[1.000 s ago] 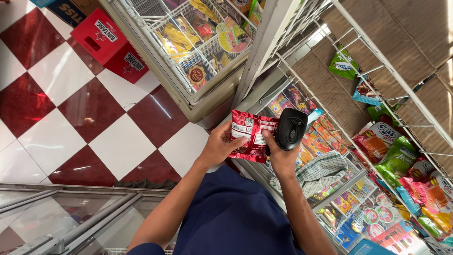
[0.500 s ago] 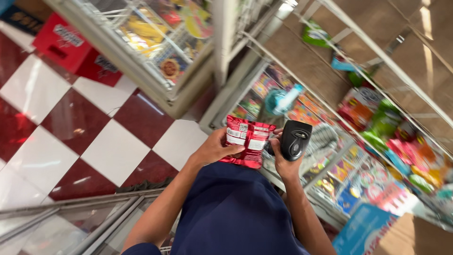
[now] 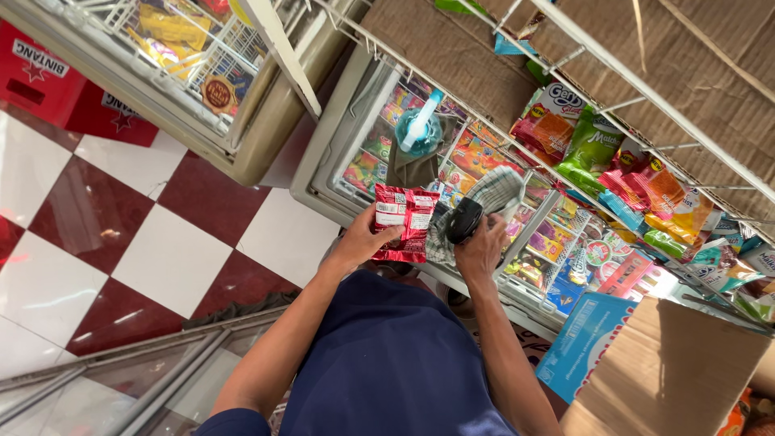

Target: The person scans snacks with a handheld scanner and places them into a cardboard box.

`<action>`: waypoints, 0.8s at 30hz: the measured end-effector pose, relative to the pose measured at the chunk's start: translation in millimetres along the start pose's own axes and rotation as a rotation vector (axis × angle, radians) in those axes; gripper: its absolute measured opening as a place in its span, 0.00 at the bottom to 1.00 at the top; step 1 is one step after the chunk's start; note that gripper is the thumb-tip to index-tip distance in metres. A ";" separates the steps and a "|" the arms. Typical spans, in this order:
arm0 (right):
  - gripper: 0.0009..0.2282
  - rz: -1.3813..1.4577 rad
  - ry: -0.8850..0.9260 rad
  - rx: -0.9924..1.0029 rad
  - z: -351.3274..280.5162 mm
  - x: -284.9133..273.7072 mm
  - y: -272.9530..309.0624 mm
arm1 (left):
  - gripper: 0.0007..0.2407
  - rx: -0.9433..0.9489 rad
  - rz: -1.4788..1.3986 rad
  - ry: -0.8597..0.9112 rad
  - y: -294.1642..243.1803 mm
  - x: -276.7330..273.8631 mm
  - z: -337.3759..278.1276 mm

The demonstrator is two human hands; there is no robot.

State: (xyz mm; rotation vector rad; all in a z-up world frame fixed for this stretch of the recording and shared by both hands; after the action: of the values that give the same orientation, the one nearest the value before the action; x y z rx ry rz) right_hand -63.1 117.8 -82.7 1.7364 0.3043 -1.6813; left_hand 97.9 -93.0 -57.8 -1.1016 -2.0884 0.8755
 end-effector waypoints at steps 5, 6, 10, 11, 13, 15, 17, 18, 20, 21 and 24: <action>0.20 0.385 -0.016 -0.008 -8.0 2.0 -16.0 | 0.17 -0.023 -0.116 -0.093 19.6 6.8 -6.2; 0.20 0.461 -0.055 -0.045 -9.9 -1.4 -13.9 | 0.17 -0.021 -0.122 -0.103 20.9 5.9 -8.4; 0.16 0.624 -0.010 0.014 -18.3 -14.0 -0.8 | 0.15 0.048 -0.101 -0.223 18.1 -3.7 -18.9; 0.15 0.721 0.051 -0.059 -18.8 -16.1 10.5 | 0.14 0.082 -0.101 -0.240 16.1 -7.2 -22.0; 0.13 0.817 0.115 -0.147 -12.0 -22.1 34.3 | 0.13 0.073 -0.033 -0.290 14.7 -14.0 -24.5; 0.15 0.694 0.095 -0.421 -10.2 -33.4 72.8 | 0.12 0.060 0.032 -0.350 15.4 -21.7 -26.8; 0.19 0.775 0.132 -0.514 -0.8 -39.3 108.3 | 0.13 0.113 0.005 -0.328 10.5 -32.3 -31.5; 0.23 0.845 0.165 -0.588 4.3 -39.7 128.3 | 0.13 0.120 -0.002 -0.357 6.9 -42.9 -37.0; 0.23 0.820 0.163 -0.668 14.6 -41.1 160.9 | 0.17 0.190 -0.117 -0.224 -4.7 -60.2 -51.5; 0.24 0.782 0.147 -0.723 18.8 -41.1 178.2 | 0.17 0.199 -0.125 -0.253 -10.6 -73.8 -60.4; 0.24 0.785 0.152 -0.731 31.1 -39.5 226.7 | 0.22 0.240 -0.106 -0.246 -27.6 -107.9 -86.2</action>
State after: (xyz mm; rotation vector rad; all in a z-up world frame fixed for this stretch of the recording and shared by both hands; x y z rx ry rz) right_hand 44.2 -56.2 27.6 1.1827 0.2194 -0.7320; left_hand 201.0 -174.8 -7.8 -0.7834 -2.1440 1.2235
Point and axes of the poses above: each hand's wrist, its own z-axis towards the middle knuckle, its own x-axis out of the palm, y = z × x, the point moved 4 cm from there along z, towards the middle knuckle, and after that the axes turned 11 degrees about -x, right-handed, at the moved point
